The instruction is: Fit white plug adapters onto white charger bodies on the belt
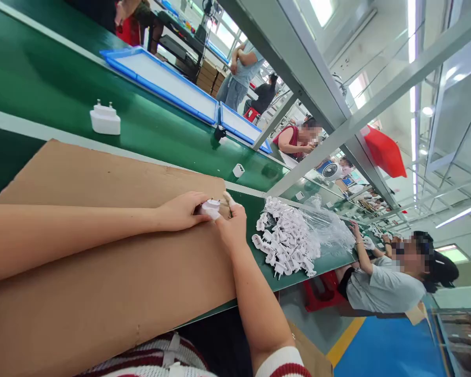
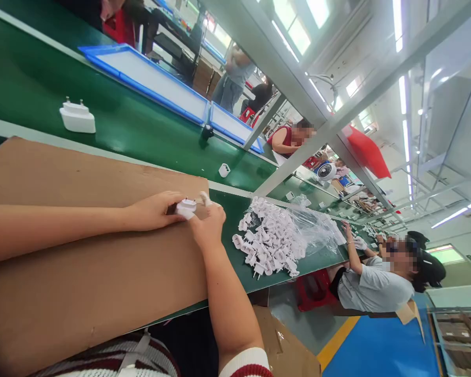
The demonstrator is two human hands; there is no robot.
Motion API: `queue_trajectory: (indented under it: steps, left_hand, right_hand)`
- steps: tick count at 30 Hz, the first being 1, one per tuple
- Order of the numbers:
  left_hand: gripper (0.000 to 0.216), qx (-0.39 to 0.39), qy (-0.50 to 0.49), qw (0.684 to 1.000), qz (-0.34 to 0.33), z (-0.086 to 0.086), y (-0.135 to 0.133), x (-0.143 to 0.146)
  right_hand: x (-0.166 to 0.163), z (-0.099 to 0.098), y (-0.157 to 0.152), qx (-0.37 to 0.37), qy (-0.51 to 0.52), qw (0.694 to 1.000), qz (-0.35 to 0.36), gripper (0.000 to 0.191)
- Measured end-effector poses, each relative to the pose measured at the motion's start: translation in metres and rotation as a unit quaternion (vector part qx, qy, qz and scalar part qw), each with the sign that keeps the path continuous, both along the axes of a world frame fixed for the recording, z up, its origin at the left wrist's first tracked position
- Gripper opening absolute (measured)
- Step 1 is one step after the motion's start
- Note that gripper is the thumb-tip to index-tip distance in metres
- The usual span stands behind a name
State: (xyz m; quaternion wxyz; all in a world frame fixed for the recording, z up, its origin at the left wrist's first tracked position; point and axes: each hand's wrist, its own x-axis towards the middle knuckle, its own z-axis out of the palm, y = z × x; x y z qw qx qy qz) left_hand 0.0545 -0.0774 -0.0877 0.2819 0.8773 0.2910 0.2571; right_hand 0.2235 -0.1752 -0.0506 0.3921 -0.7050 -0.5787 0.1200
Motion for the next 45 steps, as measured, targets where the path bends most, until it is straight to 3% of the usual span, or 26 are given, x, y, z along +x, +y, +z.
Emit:
queue_trajectory:
  steps: [3, 5, 8, 10, 12, 14, 16, 19, 22, 25, 30, 33, 36, 39, 45]
  left_hand:
    - [0.035, 0.018, 0.058, 0.995, 0.073, 0.009, 0.036, -0.002]
    - [0.036, 0.02, 0.087, 0.984, 0.155, 0.017, 0.067, -0.006]
    - [0.038, 0.008, 0.109, 0.964, 0.243, 0.03, 0.109, -0.016]
    - [0.037, -0.001, 0.11, 0.958, 0.265, 0.034, 0.128, -0.022]
    - [0.036, -0.016, 0.111, 0.955, 0.276, 0.036, 0.138, -0.026]
    - [0.04, -0.029, 0.109, 0.95, 0.29, 0.035, 0.142, -0.028]
    - [0.06, -0.026, 0.098, 0.94, 0.327, 0.032, 0.14, -0.026]
    - [0.09, 0.07, 0.045, 0.922, 0.378, 0.029, 0.133, -0.019]
    - [0.076, 0.193, 0.021, 0.937, 0.289, 0.027, 0.129, -0.001]
    - [0.067, 0.184, 0.082, 0.961, 0.191, 0.028, 0.131, 0.03]
    - [0.092, 0.056, 0.144, 0.96, 0.233, 0.026, 0.14, 0.085]
    - [0.071, 0.053, 0.143, 0.96, 0.234, 0.026, 0.14, 0.1]
    - [0.054, 0.065, 0.131, 0.964, 0.224, 0.029, 0.134, 0.1]
    - [0.059, 0.081, 0.11, 0.971, 0.196, 0.028, 0.118, 0.092]
    - [0.068, 0.051, 0.082, 0.994, 0.058, 0.009, 0.051, 0.043]
  right_hand:
    - [0.027, 0.026, -0.032, -0.023, -0.155, 0.987, -0.048, 0.057]
    - [0.047, 0.039, -0.053, -0.129, -0.277, 0.947, -0.094, 0.048]
    - [0.067, 0.043, -0.073, -0.268, -0.386, 0.876, -0.111, 0.037]
    - [0.074, 0.039, -0.075, -0.296, -0.396, 0.863, -0.108, 0.036]
    - [0.077, 0.034, -0.07, -0.274, -0.352, 0.888, -0.115, 0.033]
    - [0.076, 0.031, -0.061, -0.203, -0.249, 0.94, -0.111, 0.03]
    - [0.068, 0.027, -0.049, -0.114, -0.116, 0.984, -0.075, 0.031]
    - [0.046, 0.019, -0.025, -0.059, 0.037, 0.997, 0.018, 0.033]
    - [0.02, 0.006, -0.005, -0.1, 0.138, 0.982, 0.077, 0.039]
    - [0.005, -0.007, 0.002, -0.134, 0.159, 0.976, 0.065, 0.038]
    - [0.011, -0.016, -0.004, -0.077, 0.086, 0.991, 0.073, 0.026]
    - [0.017, -0.015, -0.008, -0.046, 0.086, 0.99, 0.104, 0.021]
    - [0.022, -0.012, -0.007, -0.018, 0.196, 0.975, 0.105, 0.024]
    - [0.028, -0.007, -0.004, -0.017, 0.342, 0.937, 0.068, 0.032]
    - [0.037, -0.001, 0.001, -0.024, 0.464, 0.883, 0.063, 0.033]
